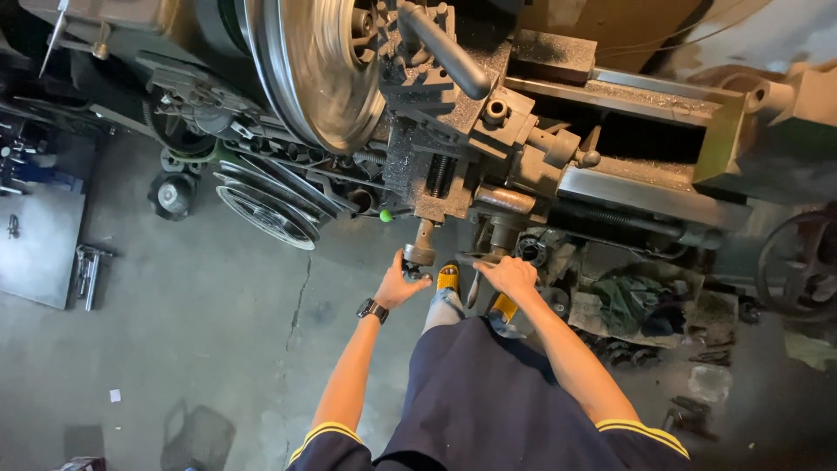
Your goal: The person operates a metal lathe, turning a cylindrical metal workpiece while adjusting the tool post and handwheels. The person repeatedly engages the cutting tool, removes metal shavings, and repositions the tool to continue machining the workpiece.
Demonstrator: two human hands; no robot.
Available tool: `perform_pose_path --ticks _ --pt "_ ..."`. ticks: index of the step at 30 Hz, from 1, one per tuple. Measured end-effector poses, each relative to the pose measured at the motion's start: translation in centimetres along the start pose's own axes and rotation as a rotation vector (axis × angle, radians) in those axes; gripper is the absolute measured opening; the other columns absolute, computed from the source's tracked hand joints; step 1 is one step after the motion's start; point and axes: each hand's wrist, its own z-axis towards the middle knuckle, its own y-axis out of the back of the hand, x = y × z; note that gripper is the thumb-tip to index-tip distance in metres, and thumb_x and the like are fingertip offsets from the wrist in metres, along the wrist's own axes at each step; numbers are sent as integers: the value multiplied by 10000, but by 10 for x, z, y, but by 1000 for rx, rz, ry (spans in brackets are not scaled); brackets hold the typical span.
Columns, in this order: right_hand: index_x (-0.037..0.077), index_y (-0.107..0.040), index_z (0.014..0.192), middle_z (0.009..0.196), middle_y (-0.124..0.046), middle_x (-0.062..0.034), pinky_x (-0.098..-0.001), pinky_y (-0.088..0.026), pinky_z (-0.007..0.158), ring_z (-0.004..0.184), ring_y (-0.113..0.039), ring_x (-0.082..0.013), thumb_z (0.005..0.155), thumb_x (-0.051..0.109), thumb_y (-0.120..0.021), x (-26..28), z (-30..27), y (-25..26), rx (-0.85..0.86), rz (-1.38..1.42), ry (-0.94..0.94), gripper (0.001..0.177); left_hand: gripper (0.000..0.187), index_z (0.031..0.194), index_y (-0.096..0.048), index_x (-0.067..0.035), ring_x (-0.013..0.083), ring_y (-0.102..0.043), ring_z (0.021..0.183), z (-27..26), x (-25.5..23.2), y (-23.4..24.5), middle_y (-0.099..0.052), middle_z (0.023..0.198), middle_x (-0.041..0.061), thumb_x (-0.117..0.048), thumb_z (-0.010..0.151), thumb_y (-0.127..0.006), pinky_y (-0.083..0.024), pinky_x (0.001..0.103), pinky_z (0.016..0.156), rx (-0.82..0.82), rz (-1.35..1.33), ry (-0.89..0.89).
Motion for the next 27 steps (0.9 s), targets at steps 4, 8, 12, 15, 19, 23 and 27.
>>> perform_pose_path --ticks 4,8,12,15,19,23,27 --pt "0 -649 1017 1036 -635 -218 -419 -494 811 1028 -596 -362 737 731 -397 -1 8 -5 4 -22 -6 822 1049 1396 -179 -69 386 -417 1219 5 4 0 -414 1322 253 -500 647 -774 -396 463 1025 15 3 -9" --pt "15 -648 1010 1042 -641 -204 -417 -494 811 1035 -596 -354 731 744 -380 3 2 1 15 -55 -15 825 1042 1405 -153 -81 392 -389 1242 4 3 1 -380 1351 253 -500 667 -757 -377 469 1039 39 -6 11" --pt "31 -653 1014 1038 -647 -190 -411 -488 829 1041 -598 -341 726 733 -390 4 6 0 9 -72 -14 804 1040 1410 -127 -52 397 -366 1258 4 0 4 -352 1363 266 -479 696 -751 -357 502 1044 82 -18 8" --pt "32 -659 1003 1028 -651 -195 -413 -489 826 1035 -599 -349 740 719 -390 10 -5 9 6 -79 -10 783 1064 1412 -111 -55 382 -362 1268 6 1 3 -348 1375 250 -497 686 -753 -362 478 1048 85 8 21" --pt "27 -659 994 1020 -649 -200 -420 -486 827 1028 -601 -352 737 715 -396 14 -6 9 4 -75 3 781 1085 1413 -109 -43 387 -351 1273 5 2 4 -344 1377 254 -506 677 -757 -348 483 1057 82 -14 23" --pt "21 -650 1028 1049 -639 -211 -434 -483 837 1044 -589 -366 746 706 -389 17 -12 17 18 -71 -6 785 1077 1406 -120 -55 376 -368 1264 7 1 4 -359 1367 245 -525 677 -758 -359 479 1049 97 -17 21" --pt "22 -638 1074 1111 -617 -217 -438 -483 844 1080 -568 -375 760 711 -369 13 -10 15 33 -61 -12 804 1102 1397 -145 -48 376 -390 1247 10 10 6 -376 1343 263 -491 637 -809 -368 457 1044 102 -79 44"
